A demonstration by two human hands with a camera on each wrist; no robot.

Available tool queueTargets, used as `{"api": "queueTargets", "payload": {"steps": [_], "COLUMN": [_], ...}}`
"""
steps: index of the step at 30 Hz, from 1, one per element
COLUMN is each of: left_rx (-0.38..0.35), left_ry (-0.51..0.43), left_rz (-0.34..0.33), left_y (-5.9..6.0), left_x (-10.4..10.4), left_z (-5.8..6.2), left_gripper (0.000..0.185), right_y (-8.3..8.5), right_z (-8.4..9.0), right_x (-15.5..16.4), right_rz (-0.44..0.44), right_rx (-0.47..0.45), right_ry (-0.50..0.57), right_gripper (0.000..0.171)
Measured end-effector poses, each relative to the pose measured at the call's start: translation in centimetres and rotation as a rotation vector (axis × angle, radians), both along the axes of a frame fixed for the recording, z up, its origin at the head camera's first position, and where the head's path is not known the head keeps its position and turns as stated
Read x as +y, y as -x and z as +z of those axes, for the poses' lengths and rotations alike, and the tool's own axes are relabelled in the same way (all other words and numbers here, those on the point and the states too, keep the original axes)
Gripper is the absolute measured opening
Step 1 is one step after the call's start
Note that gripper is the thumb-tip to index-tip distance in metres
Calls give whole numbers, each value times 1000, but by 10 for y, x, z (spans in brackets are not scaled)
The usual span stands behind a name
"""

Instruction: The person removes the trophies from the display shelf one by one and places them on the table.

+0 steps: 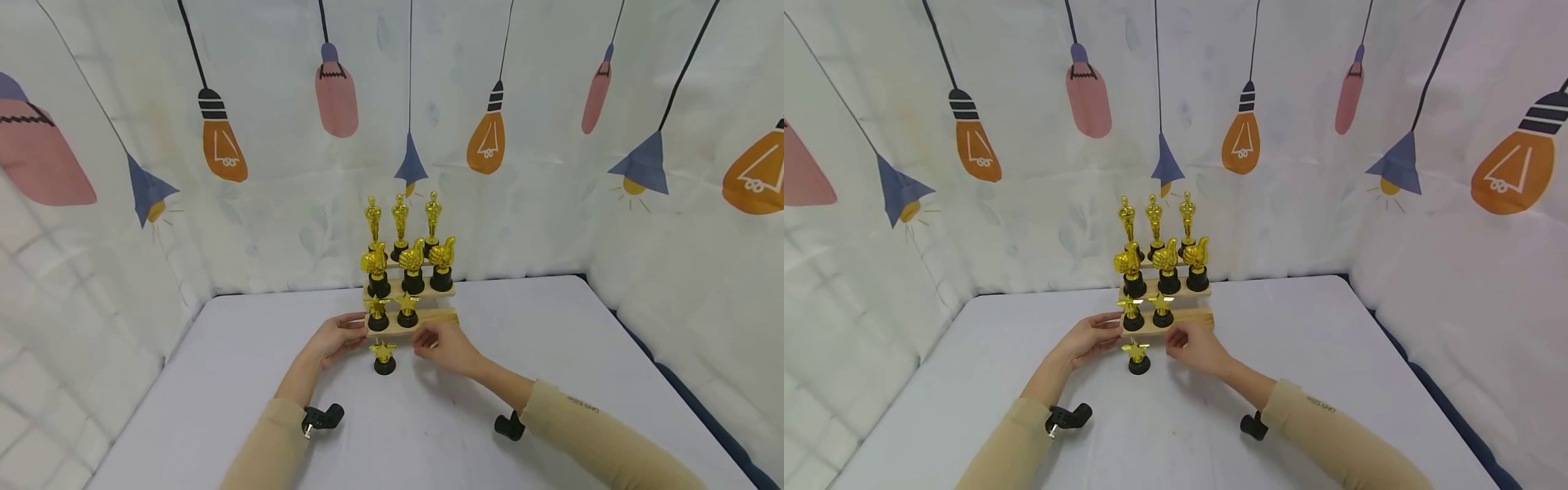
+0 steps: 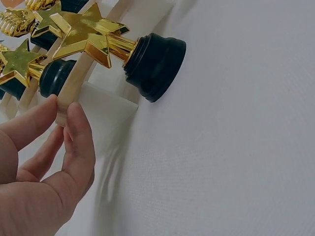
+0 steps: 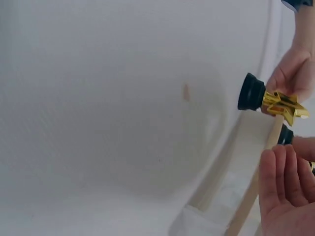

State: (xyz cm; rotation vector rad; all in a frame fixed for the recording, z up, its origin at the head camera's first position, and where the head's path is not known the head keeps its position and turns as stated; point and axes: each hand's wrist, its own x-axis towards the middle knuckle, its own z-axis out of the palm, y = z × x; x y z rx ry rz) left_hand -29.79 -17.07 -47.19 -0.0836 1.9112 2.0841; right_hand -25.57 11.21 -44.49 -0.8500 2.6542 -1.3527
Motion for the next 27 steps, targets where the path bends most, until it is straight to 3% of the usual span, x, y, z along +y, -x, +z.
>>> {"api": "queueTargets", "payload": {"steps": [10, 21, 27], "left_rx": [4, -6, -5], "left_ry": [7, 2, -8], "left_rz": [-10, -10, -11], "left_y": [3, 0, 0], "left_x": [-1, 0, 0], "left_z": [0, 2, 2], "left_gripper": [53, 52, 52], "right_y": [7, 24, 29], "right_z": [10, 15, 16], "right_x": [4, 2, -2], "right_rz": [-197, -295, -272], "right_rx": [58, -104, -141], "right_ry": [111, 214, 235], "right_gripper": [7, 16, 24]}}
